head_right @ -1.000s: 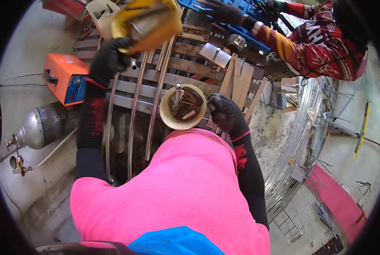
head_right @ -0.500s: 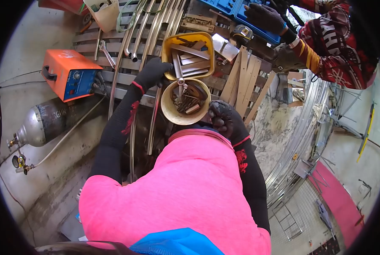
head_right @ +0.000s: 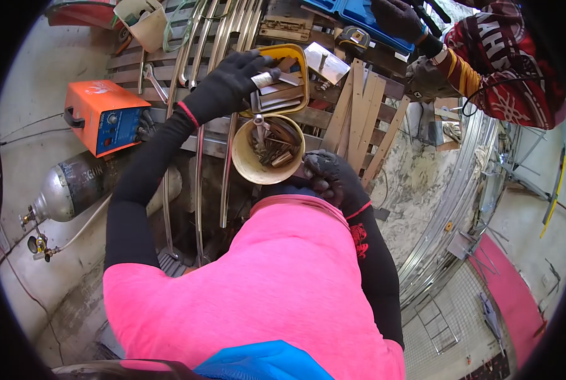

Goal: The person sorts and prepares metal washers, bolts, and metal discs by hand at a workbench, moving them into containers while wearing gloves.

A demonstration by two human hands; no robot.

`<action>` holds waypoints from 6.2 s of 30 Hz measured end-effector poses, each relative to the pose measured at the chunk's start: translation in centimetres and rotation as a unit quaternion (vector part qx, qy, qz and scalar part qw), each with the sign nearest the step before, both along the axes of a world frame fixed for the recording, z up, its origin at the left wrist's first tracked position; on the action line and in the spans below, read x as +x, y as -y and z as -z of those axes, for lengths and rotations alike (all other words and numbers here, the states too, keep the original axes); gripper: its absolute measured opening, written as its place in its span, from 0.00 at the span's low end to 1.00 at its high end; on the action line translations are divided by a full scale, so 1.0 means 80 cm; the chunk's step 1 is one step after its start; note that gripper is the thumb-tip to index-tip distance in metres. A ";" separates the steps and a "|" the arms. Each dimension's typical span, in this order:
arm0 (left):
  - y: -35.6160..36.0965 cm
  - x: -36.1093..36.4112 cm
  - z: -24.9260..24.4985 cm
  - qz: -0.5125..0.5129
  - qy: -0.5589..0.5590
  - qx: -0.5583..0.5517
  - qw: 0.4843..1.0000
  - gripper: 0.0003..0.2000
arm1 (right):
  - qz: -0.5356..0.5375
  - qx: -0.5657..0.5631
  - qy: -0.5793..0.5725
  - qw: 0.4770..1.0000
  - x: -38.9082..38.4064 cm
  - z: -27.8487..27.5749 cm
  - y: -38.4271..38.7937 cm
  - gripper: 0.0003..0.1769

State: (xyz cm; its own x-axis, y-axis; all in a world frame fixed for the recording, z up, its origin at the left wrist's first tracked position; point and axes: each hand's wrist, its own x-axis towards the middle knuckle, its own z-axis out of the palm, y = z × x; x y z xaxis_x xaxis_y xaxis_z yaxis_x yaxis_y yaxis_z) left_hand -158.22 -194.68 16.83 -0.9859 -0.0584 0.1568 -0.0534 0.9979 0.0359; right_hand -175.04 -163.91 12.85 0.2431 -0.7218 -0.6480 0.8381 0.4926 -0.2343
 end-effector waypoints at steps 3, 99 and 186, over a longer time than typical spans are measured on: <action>-0.007 -0.012 0.025 0.069 -0.028 0.000 0.997 0.34 | -0.017 0.001 -0.020 1.000 0.003 -0.019 0.009 0.10; 0.082 -0.035 0.000 -0.110 0.189 0.316 0.923 0.33 | -0.062 -0.023 -0.048 0.997 0.014 -0.018 0.022 0.10; -0.164 0.031 0.040 -0.227 -0.143 0.081 0.960 0.18 | -0.023 -0.037 -0.030 0.999 0.015 -0.024 0.007 0.14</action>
